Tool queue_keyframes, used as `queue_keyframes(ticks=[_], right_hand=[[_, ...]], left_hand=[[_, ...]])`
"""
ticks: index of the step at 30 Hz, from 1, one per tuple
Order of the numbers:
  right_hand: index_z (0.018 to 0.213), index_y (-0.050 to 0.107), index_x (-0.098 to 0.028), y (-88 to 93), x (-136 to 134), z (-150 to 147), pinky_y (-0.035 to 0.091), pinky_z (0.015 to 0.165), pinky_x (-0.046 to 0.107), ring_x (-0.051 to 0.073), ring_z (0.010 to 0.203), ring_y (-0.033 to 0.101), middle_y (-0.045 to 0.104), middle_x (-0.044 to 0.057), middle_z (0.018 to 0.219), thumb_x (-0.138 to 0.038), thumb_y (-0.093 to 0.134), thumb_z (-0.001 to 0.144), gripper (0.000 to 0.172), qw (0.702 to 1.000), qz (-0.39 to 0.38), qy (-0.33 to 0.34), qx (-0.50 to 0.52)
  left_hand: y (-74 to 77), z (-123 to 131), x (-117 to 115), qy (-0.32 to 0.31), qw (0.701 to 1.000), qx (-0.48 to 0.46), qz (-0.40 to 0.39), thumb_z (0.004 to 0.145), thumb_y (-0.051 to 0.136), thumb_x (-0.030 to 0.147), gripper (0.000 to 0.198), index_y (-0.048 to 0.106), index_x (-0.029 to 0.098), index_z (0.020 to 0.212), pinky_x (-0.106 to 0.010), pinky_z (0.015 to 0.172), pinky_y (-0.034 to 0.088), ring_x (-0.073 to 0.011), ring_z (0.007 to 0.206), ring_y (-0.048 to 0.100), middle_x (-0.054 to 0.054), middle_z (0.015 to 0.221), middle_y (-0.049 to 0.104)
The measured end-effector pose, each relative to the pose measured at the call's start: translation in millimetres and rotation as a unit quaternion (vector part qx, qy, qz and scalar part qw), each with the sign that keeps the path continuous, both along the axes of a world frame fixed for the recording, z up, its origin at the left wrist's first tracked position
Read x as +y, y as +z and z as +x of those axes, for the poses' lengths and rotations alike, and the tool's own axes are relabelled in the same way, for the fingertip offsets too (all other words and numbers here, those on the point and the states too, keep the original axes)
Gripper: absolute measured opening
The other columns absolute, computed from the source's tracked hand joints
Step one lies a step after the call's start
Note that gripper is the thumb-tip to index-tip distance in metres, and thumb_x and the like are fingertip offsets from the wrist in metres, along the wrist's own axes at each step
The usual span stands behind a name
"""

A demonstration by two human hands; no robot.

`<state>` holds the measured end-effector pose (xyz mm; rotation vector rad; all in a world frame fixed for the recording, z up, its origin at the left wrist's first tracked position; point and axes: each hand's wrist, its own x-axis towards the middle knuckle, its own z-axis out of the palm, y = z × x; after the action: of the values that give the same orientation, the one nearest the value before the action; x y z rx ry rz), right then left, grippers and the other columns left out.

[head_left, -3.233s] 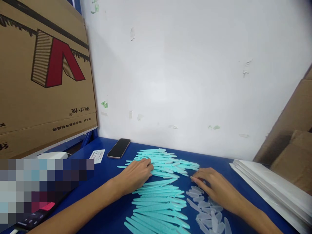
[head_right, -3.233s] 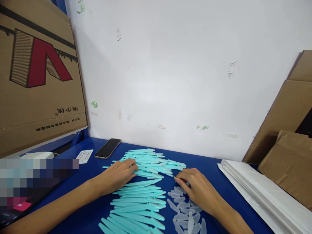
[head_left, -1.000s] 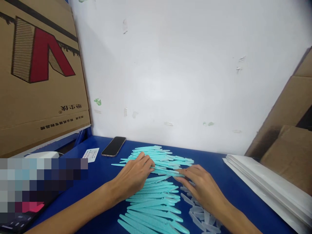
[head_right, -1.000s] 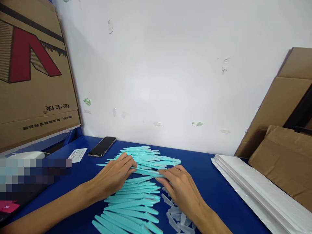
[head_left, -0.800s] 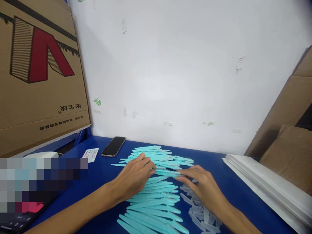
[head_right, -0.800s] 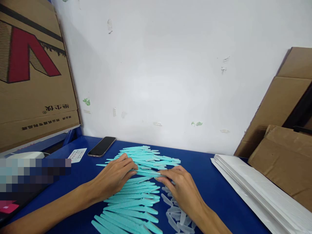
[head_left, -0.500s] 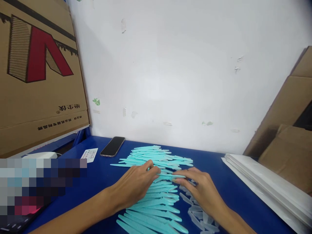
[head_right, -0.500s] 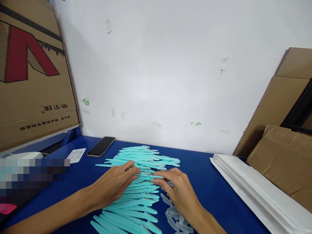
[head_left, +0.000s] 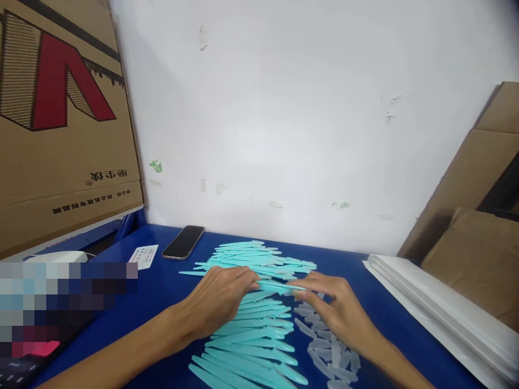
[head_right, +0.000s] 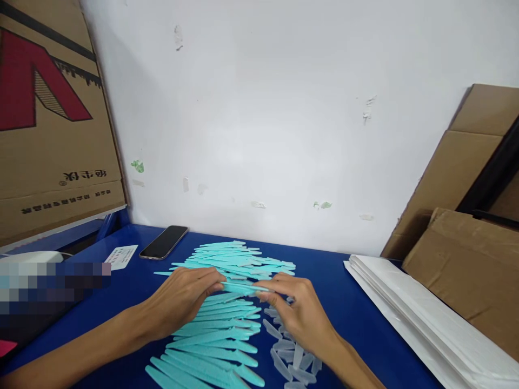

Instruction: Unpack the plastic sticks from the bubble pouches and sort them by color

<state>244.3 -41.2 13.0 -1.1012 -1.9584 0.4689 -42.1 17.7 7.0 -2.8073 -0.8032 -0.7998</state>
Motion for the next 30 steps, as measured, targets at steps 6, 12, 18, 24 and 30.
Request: queue_keyframes(ticks=[6,12,18,24,30], right_hand=[[0.105,0.082,-0.022,5.1,28,69,0.059,0.088,0.043,0.031,0.094,0.075,0.081,0.008,0.099,-0.060,0.063,0.093,0.044,0.980,0.019,-0.197,0.020],[0.118,0.077,-0.025,-10.1,40,82,0.055,0.093,0.045,0.030,0.104,0.072,0.077,0.009,0.115,-0.050,0.044,0.106,0.043,0.971,-0.021,-0.088,-0.220],[0.121,0.075,-0.024,-12.5,35,80,0.053,0.094,0.042,0.029,0.106,0.071,0.076,0.010,0.116,-0.049,0.041,0.107,0.046,0.957,-0.039,-0.085,-0.275],[0.114,0.077,-0.026,-7.7,31,74,0.053,0.088,0.037,0.027,0.100,0.070,0.075,0.008,0.116,-0.054,0.043,0.105,0.046,0.954,-0.074,-0.078,-0.279],[0.105,0.077,-0.025,-9.9,33,72,0.050,0.088,0.036,0.026,0.096,0.069,0.075,0.007,0.108,-0.055,0.038,0.106,0.049,0.954,-0.069,-0.082,-0.281]], left_hand=[[17.6,-27,30,0.098,0.995,-0.025,0.004,0.112,0.028,0.030,0.035,0.060,0.018,0.104,-0.028,0.066,0.042,-0.0198,0.080,0.067,-0.006,0.094,0.070],[8.0,-16,17,0.049,0.995,0.071,-0.045,0.110,0.036,0.024,0.031,0.059,0.021,0.091,-0.028,0.062,0.038,-0.0171,0.068,0.061,0.000,0.084,0.066],[2.1,-10,9,0.052,0.988,0.122,-0.073,0.108,0.040,0.020,0.028,0.062,0.019,0.091,-0.031,0.069,0.041,-0.0205,0.078,0.064,-0.003,0.088,0.068],[3.6,-7,2,0.050,0.984,0.150,-0.080,0.104,0.049,0.018,0.020,0.067,0.018,0.096,-0.034,0.079,0.046,-0.0236,0.087,0.066,-0.006,0.095,0.068],[-1.2,-6,-2,0.050,0.982,0.149,-0.101,0.103,0.052,0.022,0.016,0.067,0.020,0.110,-0.039,0.085,0.050,-0.0265,0.094,0.067,-0.007,0.103,0.067]])
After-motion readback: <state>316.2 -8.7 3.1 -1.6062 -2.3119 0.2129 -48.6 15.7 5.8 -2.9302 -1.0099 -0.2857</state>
